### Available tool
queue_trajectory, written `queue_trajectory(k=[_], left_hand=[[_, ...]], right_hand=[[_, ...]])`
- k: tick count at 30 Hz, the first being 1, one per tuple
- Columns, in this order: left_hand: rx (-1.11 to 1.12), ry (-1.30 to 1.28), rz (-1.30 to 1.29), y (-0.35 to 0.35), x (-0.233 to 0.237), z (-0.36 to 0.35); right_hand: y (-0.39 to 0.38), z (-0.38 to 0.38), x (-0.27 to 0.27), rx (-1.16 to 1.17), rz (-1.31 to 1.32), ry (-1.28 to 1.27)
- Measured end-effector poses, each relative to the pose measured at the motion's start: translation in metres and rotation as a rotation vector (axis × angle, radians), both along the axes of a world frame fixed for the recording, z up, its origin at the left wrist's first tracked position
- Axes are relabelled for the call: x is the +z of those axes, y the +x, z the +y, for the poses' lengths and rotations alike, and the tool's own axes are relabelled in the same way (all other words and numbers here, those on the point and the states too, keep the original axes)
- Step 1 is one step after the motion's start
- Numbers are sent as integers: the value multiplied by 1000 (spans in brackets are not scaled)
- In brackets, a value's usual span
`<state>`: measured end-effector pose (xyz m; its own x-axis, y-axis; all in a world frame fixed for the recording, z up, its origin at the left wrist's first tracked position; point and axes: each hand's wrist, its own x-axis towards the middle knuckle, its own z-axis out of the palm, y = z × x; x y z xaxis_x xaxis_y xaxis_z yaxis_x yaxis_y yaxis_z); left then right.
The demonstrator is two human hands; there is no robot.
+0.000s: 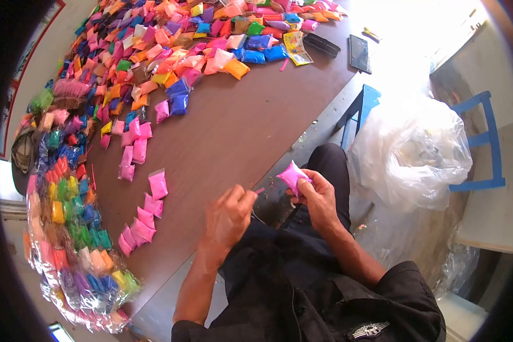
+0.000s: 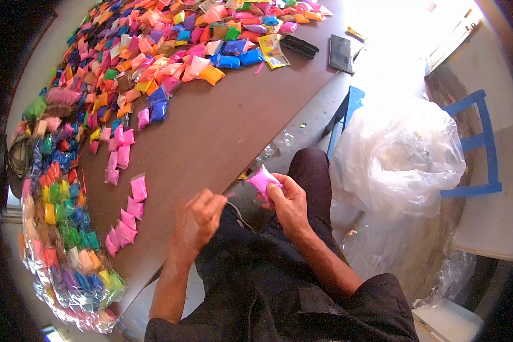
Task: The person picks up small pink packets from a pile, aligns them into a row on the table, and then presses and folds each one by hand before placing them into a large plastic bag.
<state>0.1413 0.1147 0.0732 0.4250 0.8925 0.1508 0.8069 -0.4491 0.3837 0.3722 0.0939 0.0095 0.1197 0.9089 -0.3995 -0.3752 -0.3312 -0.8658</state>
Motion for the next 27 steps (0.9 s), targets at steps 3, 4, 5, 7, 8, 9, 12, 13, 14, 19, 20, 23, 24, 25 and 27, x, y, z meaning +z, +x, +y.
queue_trajectory(k=[3,4,5,7,8,9,12,13,14,19,20,23,24,25,27], left_hand=[[79,14,-74,-5,-1,0],[132,39,-110,-8,-2,3],[139,49,-51,-11,-2,9],[151,68,67,-14,0,19],[109,61,72,-12,0,17],[64,51,77,-8,0,9],[-15,18,40,1,-4,-12],[-29,8,20,1,-5,-15],[33,41,0,-1,-6,-13],[95,136,188,-15,-15,4],[58,120,173,-11,-14,1],[-24,61,45,7,-9,-19],[39,60,-25,6,-7,-18],[100,57,-95,4,-5,-15],[209,37,-239,4,2,-12]], right_hand=[[-1,2,0,-2,-16,-11],[-2,2,0,1,-24,-13],[-3,3,-1,13,-15,-2],[-5,2,-2,34,2,20],[-5,5,-2,40,10,39],[-4,5,-2,43,20,55],[-6,6,3,15,17,42],[-8,6,4,2,12,30],[-8,6,3,10,20,35],[-9,5,1,22,3,19],[-9,6,1,25,-4,27],[-7,5,1,29,-6,37],[-8,6,2,29,10,41],[-9,5,3,27,25,41],[-13,2,3,51,50,38]])
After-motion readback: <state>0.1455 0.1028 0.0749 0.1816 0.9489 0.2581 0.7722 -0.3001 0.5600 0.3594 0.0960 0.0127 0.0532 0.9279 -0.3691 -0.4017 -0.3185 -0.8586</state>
